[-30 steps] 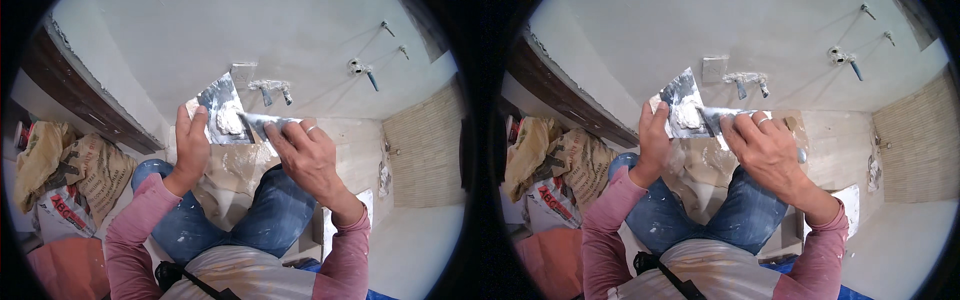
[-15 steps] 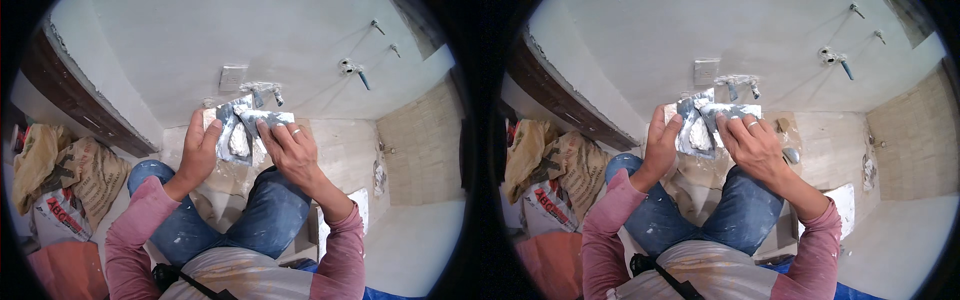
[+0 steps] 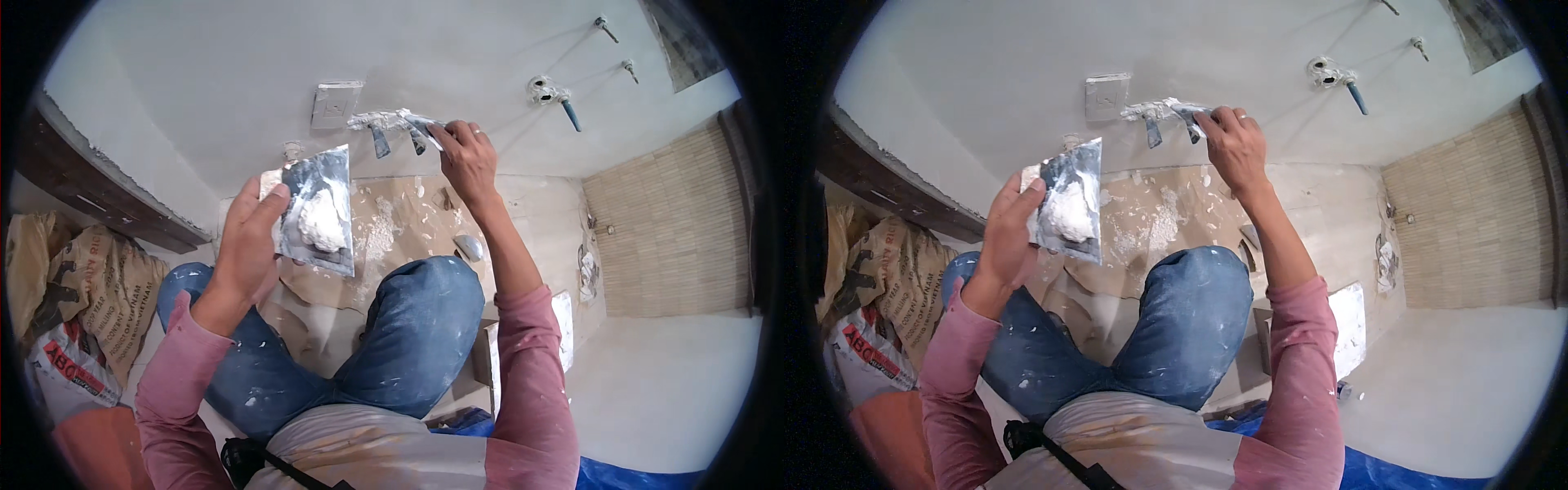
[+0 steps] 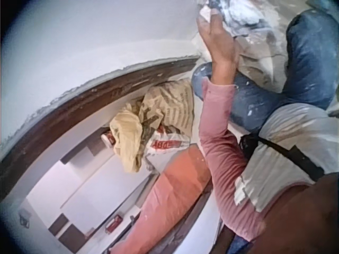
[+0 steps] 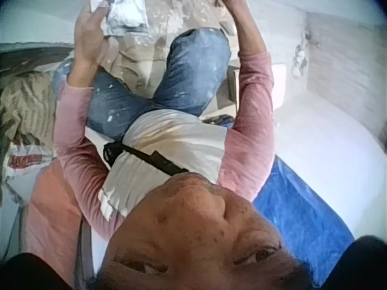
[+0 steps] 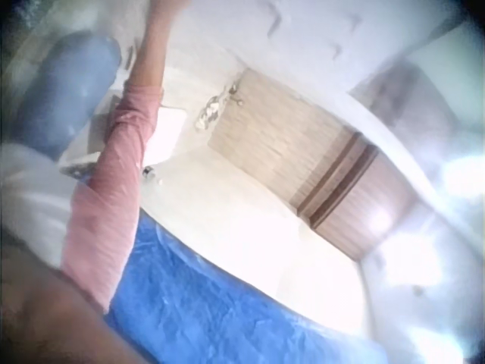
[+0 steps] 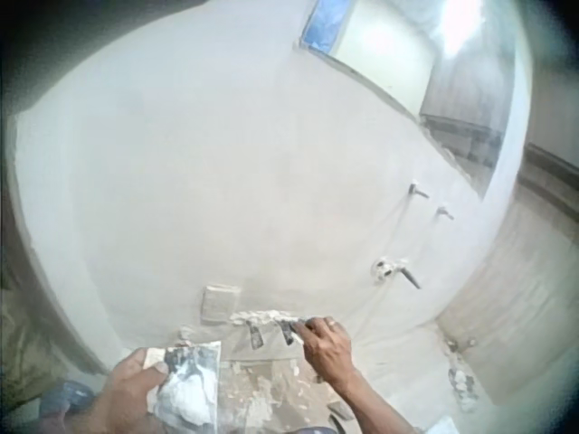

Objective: The person applies white filler to a wall around electrical outlets and plumbing stubs using two putty knives, transferring the compound between tools and spreading it across the surface.

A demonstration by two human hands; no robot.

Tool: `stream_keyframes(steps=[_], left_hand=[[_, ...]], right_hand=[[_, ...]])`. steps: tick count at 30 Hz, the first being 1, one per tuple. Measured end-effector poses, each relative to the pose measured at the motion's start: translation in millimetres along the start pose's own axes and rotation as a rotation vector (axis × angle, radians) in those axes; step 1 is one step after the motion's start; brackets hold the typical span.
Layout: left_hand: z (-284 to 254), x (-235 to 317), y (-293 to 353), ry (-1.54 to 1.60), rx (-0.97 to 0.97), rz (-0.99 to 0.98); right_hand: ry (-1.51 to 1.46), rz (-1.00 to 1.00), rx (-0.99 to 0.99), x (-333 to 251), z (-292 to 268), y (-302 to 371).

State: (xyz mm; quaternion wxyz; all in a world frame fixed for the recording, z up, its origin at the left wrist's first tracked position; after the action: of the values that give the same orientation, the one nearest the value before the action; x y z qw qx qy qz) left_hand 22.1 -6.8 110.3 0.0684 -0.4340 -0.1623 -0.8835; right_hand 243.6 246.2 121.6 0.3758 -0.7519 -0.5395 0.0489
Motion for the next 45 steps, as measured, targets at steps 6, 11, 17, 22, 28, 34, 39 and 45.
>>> stream_keyframes(steps=[6, 11, 17, 22, 28, 34, 39, 45], left_hand=[[1, 10, 9, 0.037, 0.050, 0.000], [1, 17, 13, 0.054, 0.065, 0.016], [2, 23, 16, 0.083, 0.049, 0.030], [1, 29, 21, 0.096, 0.065, 0.042], [-5, 34, 27, 0.140, 0.053, 0.023], [-5, 35, 26, 0.146, 0.033, 0.014], [-6, 35, 27, 0.161, 0.048, -0.003], [-4, 34, 26, 0.164, 0.042, 0.008]], right_hand=[[-0.067, 0.046, -0.073, 17, 43, -1], [-0.083, 0.048, -0.114, 25, 62, -8], [-0.057, 0.090, -0.041, 45, 71, -22], [-0.011, 0.219, 0.095, 57, 45, -23], [-0.084, 0.193, -0.013, 41, 45, -5], [-0.094, 0.111, -0.083, 38, 71, -20], [-0.038, 0.099, -0.031, 38, 72, -31], [-0.011, 0.172, 0.122, 49, 42, -49]])
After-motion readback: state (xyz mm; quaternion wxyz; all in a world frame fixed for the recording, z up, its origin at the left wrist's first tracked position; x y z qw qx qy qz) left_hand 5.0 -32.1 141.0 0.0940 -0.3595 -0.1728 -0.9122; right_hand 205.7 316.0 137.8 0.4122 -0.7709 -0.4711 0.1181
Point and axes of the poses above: each hand's wrist, its own y-axis away from the middle knuckle, its own z-axis out of the palm, x = y × z, the point moved 3 cm from there along -y, towards the middle knuckle, and after that the axes turned 7 degrees about -z, right-handed, at the moved point
